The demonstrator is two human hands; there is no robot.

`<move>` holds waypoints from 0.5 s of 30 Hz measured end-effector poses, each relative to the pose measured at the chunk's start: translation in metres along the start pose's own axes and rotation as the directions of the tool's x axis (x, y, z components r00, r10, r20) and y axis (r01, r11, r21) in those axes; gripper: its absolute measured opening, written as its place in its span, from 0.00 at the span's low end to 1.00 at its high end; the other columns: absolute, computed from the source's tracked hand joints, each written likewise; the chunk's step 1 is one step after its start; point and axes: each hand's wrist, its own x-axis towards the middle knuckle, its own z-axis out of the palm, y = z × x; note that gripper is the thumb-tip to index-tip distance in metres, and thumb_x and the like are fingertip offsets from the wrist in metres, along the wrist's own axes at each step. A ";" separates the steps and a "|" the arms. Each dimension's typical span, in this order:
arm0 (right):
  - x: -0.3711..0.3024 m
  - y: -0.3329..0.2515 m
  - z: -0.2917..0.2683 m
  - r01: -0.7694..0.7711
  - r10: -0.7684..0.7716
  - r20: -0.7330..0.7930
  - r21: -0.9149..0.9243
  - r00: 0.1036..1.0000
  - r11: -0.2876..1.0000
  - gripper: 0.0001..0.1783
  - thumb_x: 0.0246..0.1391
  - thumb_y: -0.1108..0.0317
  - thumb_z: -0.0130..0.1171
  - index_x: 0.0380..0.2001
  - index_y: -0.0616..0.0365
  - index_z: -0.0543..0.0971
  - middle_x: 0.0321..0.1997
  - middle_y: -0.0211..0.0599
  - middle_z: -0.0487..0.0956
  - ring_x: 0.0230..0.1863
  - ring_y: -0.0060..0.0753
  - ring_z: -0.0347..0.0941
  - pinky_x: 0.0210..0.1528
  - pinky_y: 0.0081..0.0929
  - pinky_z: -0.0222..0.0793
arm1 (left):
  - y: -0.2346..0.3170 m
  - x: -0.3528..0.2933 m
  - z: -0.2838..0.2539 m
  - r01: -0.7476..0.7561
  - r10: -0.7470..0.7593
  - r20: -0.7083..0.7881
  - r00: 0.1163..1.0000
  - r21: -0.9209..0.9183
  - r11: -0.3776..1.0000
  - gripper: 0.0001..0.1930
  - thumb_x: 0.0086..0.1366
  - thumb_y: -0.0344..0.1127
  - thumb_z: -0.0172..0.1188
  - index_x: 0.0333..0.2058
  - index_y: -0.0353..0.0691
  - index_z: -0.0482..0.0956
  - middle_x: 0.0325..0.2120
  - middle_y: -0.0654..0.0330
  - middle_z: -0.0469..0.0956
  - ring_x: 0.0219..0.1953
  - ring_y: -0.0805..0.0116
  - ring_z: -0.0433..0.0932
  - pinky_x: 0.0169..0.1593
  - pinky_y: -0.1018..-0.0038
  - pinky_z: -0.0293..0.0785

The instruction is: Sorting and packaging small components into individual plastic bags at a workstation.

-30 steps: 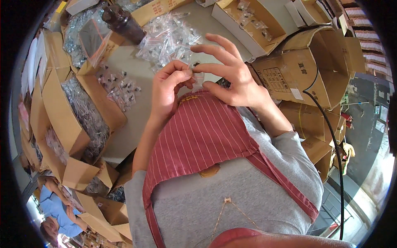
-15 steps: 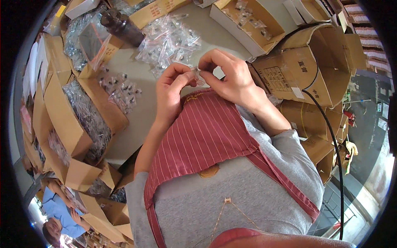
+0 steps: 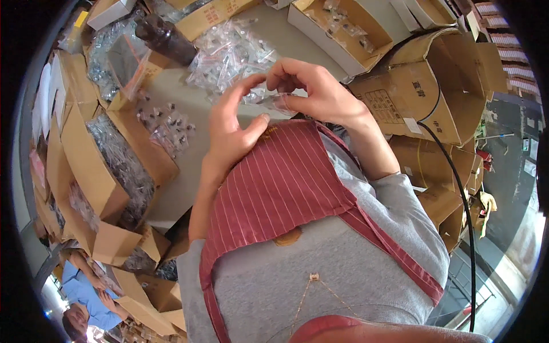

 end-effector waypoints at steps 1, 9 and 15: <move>0.000 -0.003 -0.001 0.000 0.000 0.004 0.002 1.000 1.000 0.14 0.49 0.78 0.62 0.42 0.63 0.76 0.37 0.30 0.77 0.40 0.22 0.72 0.45 0.24 0.70 | 0.000 -0.002 0.000 0.110 -0.108 0.074 0.991 -0.023 0.994 0.19 0.55 0.26 0.61 0.48 0.34 0.78 0.44 0.54 0.80 0.48 0.63 0.78 0.54 0.68 0.70; -0.001 0.000 -0.020 0.225 -0.252 -0.165 -0.167 0.953 0.960 0.14 0.48 0.75 0.65 0.41 0.59 0.80 0.49 0.38 0.76 0.53 0.33 0.71 0.58 0.31 0.65 | 0.003 -0.005 0.005 0.439 -0.359 0.252 0.898 -0.511 0.739 0.14 0.69 0.26 0.54 0.51 0.27 0.72 0.41 0.51 0.82 0.45 0.67 0.79 0.51 0.72 0.73; -0.008 -0.014 -0.014 0.220 -0.275 -0.126 -0.336 0.953 0.916 0.11 0.48 0.72 0.66 0.37 0.60 0.82 0.59 0.43 0.74 0.64 0.47 0.64 0.64 0.43 0.58 | 0.002 -0.007 0.012 0.378 -0.312 0.215 0.925 -0.563 0.735 0.14 0.68 0.25 0.54 0.52 0.28 0.72 0.42 0.54 0.81 0.43 0.69 0.79 0.52 0.73 0.73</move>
